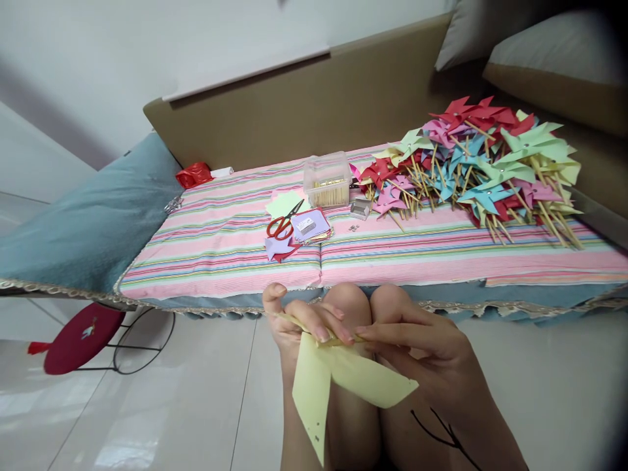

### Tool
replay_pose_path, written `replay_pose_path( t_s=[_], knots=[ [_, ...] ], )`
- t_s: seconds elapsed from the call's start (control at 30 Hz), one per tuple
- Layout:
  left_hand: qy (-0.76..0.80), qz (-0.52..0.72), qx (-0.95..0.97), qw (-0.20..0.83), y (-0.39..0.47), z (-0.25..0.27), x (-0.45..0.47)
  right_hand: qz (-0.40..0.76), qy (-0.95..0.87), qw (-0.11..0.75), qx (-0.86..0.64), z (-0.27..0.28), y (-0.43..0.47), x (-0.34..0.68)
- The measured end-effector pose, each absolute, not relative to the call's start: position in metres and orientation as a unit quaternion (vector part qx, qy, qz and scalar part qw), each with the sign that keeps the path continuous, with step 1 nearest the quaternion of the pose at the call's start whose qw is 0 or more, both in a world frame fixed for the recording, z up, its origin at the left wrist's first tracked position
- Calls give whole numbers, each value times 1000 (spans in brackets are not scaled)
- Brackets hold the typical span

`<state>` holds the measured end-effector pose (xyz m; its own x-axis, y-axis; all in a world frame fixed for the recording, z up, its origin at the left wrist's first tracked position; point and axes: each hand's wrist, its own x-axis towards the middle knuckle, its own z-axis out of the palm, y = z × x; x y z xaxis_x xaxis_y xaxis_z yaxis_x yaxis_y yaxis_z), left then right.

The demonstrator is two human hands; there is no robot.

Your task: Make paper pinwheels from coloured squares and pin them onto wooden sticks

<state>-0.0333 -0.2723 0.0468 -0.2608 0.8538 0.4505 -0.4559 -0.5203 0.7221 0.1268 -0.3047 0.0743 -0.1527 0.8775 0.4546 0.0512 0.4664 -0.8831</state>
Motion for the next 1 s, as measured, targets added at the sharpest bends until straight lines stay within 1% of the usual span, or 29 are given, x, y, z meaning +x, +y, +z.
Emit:
replay_pose_path(
  t_s=[0.13,0.23,0.43,0.6,0.7,0.9,1.0],
  knots=[
    [304,736,385,467,-277,66,-29,349,-680,514,-390,75,-301,130],
    [360,738,328,466,-278,78,-28,343,-690,472,-429,71,-296,136],
    [462,733,223,447,-272,81,-27,381,-700,348,-494,56,-291,150],
    [507,688,238,462,-259,76,-13,407,-689,285,-528,48,-288,155],
    [501,669,255,486,-251,76,-4,429,-667,294,-534,42,-285,158],
    [479,655,266,521,-246,72,-4,475,-578,370,-550,29,-282,168],
    [470,648,278,531,-242,68,-9,479,-582,374,-541,27,-282,172]
  ],
)
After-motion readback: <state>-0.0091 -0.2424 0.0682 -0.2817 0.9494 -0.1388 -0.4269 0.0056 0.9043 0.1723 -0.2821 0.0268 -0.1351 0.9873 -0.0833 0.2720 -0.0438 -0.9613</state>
